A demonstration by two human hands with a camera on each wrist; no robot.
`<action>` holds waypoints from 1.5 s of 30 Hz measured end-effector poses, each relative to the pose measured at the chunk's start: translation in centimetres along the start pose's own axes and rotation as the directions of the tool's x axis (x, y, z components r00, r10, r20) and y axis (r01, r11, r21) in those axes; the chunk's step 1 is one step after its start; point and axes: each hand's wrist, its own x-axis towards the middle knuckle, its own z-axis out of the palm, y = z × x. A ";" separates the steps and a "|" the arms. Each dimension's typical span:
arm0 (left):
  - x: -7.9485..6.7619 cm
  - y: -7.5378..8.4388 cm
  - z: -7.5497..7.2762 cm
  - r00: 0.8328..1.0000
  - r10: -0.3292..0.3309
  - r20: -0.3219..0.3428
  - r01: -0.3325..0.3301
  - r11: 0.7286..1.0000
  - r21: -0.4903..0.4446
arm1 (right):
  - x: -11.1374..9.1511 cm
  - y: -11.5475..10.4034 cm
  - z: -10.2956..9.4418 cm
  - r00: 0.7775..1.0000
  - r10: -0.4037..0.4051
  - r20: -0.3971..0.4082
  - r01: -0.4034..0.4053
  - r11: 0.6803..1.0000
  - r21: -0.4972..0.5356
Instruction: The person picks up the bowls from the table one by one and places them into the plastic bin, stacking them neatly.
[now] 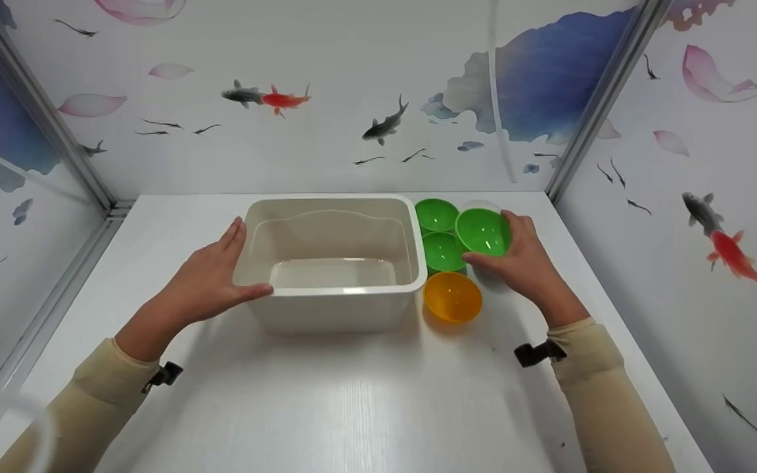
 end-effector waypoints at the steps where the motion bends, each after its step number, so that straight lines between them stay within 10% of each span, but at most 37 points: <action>1: 0.0 0.0 0.0 1.000 -0.001 0.001 0.001 1.000 0.000 | 0.1 -0.3 0.0 1.000 -0.005 0.003 0.005 1.000 0.000; 23: 0.2 -0.2 -0.3 1.000 0.016 -0.009 -0.016 1.000 -0.007 | 3.2 -6.9 2.9 0.989 -0.127 0.073 0.122 0.991 0.062; 45: 0.1 -0.1 0.1 1.000 0.002 -0.003 -0.002 1.000 -0.013 | 6.6 -12.0 6.2 0.927 -0.278 0.253 0.265 0.960 0.085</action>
